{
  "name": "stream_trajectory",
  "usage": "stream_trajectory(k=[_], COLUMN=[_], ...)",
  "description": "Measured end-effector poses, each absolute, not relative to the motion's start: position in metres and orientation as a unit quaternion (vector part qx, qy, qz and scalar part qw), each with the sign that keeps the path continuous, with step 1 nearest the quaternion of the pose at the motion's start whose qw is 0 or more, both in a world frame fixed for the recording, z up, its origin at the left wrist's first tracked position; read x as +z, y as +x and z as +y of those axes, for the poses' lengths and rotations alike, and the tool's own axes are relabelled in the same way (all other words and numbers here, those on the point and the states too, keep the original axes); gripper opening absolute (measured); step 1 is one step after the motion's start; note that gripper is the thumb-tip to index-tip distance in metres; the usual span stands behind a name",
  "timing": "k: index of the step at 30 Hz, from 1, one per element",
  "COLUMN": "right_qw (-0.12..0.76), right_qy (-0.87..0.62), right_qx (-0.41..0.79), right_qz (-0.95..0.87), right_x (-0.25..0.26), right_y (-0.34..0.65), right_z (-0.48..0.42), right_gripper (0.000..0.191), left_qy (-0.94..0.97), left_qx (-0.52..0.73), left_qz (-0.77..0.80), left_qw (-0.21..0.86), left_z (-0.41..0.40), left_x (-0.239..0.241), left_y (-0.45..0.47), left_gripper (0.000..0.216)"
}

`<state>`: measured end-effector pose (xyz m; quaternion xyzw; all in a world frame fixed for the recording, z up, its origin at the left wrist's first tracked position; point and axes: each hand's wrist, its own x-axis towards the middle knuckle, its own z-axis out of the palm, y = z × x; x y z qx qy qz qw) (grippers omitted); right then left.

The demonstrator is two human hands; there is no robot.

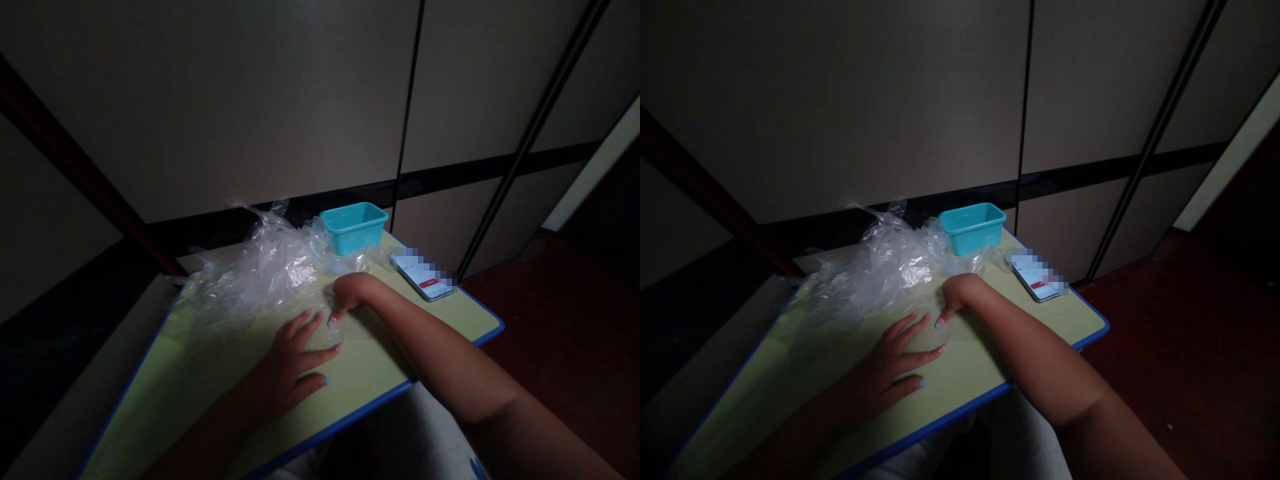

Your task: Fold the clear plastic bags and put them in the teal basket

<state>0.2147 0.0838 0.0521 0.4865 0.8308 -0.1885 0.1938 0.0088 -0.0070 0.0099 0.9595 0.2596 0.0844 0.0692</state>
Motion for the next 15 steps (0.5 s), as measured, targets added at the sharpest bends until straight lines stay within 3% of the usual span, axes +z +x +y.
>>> stream_trajectory(k=[15], right_qw=[0.150], right_qy=[0.526], right_qx=[-0.166], right_qz=[0.821], right_x=[0.0449], right_y=[0.2219], right_z=[0.0910], right_gripper=[0.065], left_qy=[0.959], left_qx=[0.080], left_qz=[0.265], left_qw=[0.064], left_z=[-0.0068], left_x=[0.0080], left_y=[0.0104], left_gripper=[0.048])
